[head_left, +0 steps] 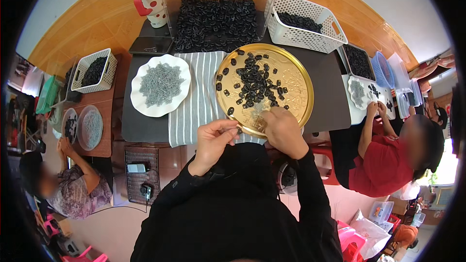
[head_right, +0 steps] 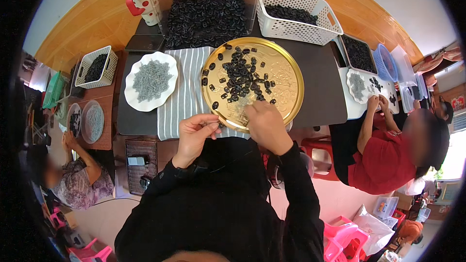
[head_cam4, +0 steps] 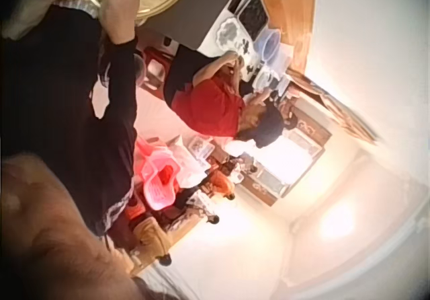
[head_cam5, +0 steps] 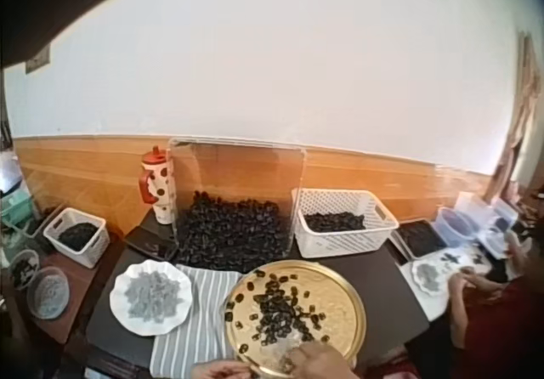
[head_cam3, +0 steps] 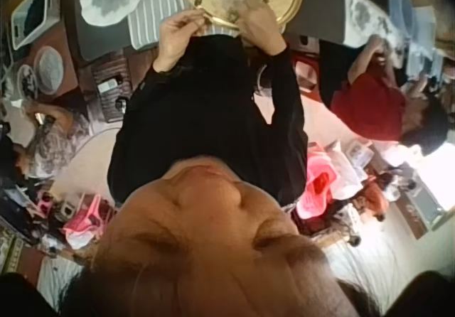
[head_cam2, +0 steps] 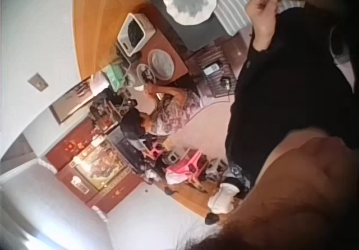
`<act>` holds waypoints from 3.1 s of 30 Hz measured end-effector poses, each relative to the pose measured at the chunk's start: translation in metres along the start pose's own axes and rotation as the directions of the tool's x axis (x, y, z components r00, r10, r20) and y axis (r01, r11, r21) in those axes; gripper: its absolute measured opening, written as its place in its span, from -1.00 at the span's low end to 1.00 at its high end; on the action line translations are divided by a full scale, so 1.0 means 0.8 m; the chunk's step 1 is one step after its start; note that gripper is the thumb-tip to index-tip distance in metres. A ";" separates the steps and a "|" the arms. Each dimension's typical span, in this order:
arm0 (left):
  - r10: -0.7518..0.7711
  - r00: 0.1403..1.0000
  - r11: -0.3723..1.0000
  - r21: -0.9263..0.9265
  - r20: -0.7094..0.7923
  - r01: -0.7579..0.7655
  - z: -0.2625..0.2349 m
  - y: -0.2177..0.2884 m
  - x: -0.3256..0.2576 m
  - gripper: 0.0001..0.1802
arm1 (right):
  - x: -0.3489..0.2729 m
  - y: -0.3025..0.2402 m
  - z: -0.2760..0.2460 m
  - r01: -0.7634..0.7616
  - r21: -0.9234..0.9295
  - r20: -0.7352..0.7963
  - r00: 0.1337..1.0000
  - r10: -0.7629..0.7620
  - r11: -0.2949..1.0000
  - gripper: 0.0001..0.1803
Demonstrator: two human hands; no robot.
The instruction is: The person gathers black plastic components onto a tray and joins them with small grey pins by hand, repeating the process and setting the assembled units back onto the tray.
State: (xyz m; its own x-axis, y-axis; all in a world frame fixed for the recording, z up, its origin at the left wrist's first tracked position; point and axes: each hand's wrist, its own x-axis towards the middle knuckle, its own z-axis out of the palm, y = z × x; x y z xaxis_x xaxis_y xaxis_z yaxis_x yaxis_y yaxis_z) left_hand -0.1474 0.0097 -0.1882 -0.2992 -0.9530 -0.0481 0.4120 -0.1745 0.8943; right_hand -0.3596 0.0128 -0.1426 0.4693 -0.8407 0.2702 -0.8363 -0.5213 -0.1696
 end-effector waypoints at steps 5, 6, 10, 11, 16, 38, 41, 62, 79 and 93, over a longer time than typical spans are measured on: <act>-0.005 1.000 0.999 -0.040 0.014 0.005 0.004 0.000 -0.003 -0.81 | -0.015 -0.033 0.010 -0.218 0.929 0.038 0.860 0.509 0.299 -0.93; 0.009 1.000 0.998 -0.056 0.025 -0.008 0.007 0.000 -0.003 -0.81 | -0.015 -0.041 0.018 -0.218 0.940 0.055 0.857 0.513 0.262 -0.96; 0.000 1.000 0.999 -0.045 0.017 0.000 0.014 0.005 -0.006 -0.81 | -0.008 -0.061 0.025 -0.185 0.945 0.028 0.867 0.498 0.269 -0.96; 0.002 1.000 0.999 -0.041 0.016 -0.001 0.013 0.006 -0.007 -0.81 | -0.008 -0.061 0.027 -0.182 0.946 0.027 0.868 0.496 0.267 -0.96; 0.032 0.999 0.999 -0.015 0.004 -0.032 0.010 0.004 -0.010 -0.81 | -0.004 -0.064 0.029 -0.140 0.888 -0.077 0.894 0.441 0.438 -0.93; 0.090 0.995 0.996 0.031 -0.036 -0.089 0.017 0.008 -0.019 -0.82 | 0.000 -0.064 0.023 -0.114 0.709 -0.116 0.954 0.275 0.696 -0.94; 0.082 0.997 0.997 0.008 -0.005 -0.082 0.015 0.008 -0.016 -0.82 | -0.007 -0.059 0.022 -0.192 0.764 -0.037 0.940 0.339 0.616 -0.96; 0.046 0.998 0.999 0.017 -0.048 -0.045 -0.002 -0.002 -0.011 -0.81 | -0.015 0.004 0.009 -0.238 0.030 -0.162 0.957 0.240 0.971 -0.82; 0.075 0.997 0.997 -0.017 -0.022 -0.076 0.004 -0.006 -0.008 -0.76 | -0.023 -0.001 0.015 -0.328 0.367 -0.356 0.815 0.457 0.871 -0.93; 0.069 0.998 0.998 0.001 -0.005 -0.069 0.001 -0.005 -0.013 -0.79 | -0.018 0.001 0.027 -0.254 0.050 -0.145 0.955 0.259 0.966 -0.80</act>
State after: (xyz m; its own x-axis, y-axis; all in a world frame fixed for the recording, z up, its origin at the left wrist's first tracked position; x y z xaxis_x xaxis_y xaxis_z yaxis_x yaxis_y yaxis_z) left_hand -0.1469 0.0205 -0.1911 -0.2657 -0.9640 0.0109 0.4307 -0.1086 0.8959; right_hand -0.3607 0.0211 -0.1673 0.1908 -0.9166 0.3513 -0.9127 -0.2973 -0.2802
